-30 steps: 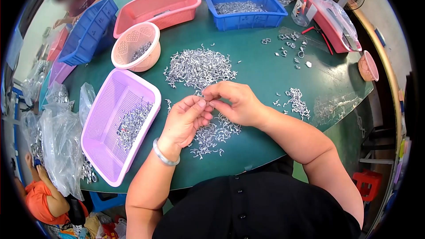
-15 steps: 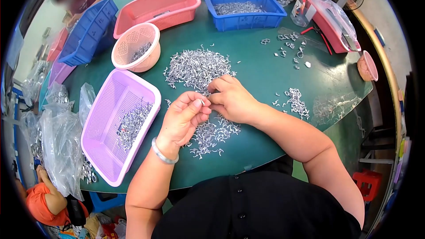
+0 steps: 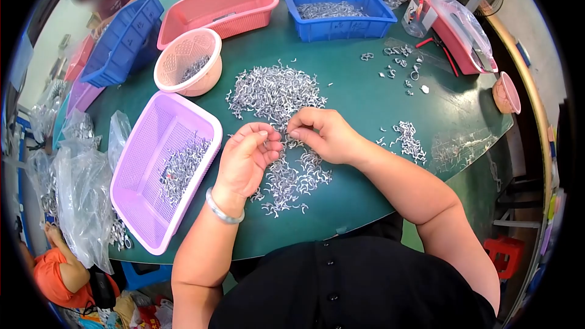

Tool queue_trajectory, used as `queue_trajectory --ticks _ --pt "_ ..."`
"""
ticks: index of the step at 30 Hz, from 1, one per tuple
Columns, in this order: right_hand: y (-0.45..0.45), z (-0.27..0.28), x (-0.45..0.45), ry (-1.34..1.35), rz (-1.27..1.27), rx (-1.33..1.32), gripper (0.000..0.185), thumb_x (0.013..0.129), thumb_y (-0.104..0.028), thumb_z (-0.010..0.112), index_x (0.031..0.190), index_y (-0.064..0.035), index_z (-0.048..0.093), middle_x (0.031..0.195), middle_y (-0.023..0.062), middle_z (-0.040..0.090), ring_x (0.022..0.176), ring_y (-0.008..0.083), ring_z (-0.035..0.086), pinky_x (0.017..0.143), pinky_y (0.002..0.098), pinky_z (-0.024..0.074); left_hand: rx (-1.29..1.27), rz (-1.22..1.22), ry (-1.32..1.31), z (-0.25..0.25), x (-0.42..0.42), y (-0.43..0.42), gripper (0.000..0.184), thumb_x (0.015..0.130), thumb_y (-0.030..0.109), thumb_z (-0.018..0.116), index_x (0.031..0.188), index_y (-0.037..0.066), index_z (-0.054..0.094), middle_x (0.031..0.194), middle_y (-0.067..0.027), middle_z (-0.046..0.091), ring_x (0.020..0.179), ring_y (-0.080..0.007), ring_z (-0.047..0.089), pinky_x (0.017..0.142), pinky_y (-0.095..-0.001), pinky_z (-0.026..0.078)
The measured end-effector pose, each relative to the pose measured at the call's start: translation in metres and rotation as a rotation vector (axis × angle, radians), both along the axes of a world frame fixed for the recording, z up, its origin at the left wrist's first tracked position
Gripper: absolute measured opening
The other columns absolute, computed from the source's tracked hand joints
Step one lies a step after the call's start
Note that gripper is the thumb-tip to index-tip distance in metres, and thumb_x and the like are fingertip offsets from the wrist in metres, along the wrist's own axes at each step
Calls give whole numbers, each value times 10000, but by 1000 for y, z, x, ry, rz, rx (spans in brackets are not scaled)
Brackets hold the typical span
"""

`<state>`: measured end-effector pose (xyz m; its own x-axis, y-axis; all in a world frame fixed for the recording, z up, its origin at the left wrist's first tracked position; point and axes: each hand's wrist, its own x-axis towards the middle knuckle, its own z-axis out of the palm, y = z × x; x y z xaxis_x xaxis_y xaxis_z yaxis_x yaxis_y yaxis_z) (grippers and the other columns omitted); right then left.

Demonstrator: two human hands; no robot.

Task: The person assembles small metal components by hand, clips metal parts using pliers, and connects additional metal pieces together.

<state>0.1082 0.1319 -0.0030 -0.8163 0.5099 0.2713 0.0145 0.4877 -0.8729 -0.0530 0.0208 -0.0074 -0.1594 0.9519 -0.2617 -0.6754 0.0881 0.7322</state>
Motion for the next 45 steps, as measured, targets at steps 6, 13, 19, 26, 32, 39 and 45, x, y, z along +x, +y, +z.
queue_trajectory --ticks 6,13,19,26,32,39,45 --pt "-3 -7 -3 125 41 -397 136 832 -31 580 965 -4 567 814 34 597 765 93 551 702 246 461 -110 -77 152 7 8 -2 132 885 104 484 923 2 561 800 -78 608 652 -133 579 576 -245 481" --pt "-8 1 -2 244 -13 -1 274 806 -9 601 1073 -22 544 818 54 612 746 127 587 676 254 480 -136 -134 110 13 11 -4 175 903 149 500 897 -2 589 788 -86 623 627 -138 588 539 -228 477" --pt "-7 6 -1 168 36 337 374 768 30 607 1127 -39 528 850 78 631 770 194 627 702 277 495 -133 -121 49 10 12 -6 141 891 129 526 888 6 594 785 -87 627 624 -129 581 539 -223 469" --pt "-8 -1 -3 250 86 -67 401 787 52 581 1171 -32 506 909 82 640 861 155 614 757 259 488 -104 -89 -2 7 8 -4 103 882 100 528 870 17 588 789 -84 619 624 -128 557 541 -230 441" --pt "-8 -2 -3 221 66 -374 253 819 9 580 1072 -6 572 885 70 638 817 121 592 756 248 473 -77 -74 21 10 10 -4 93 880 90 525 878 18 583 791 -81 617 632 -124 563 548 -230 450" --pt "-2 -3 -1 176 101 -428 84 826 -36 593 886 5 634 847 62 633 793 121 591 731 256 468 -41 -72 74 10 11 -4 150 892 134 520 901 4 593 789 -79 620 624 -116 563 542 -224 452" --pt "-3 3 -1 173 72 32 91 789 -31 611 875 -9 629 818 87 622 758 191 603 686 282 483 -68 -70 131 8 10 -5 161 897 161 522 874 20 597 771 -71 615 613 -112 554 528 -225 438"
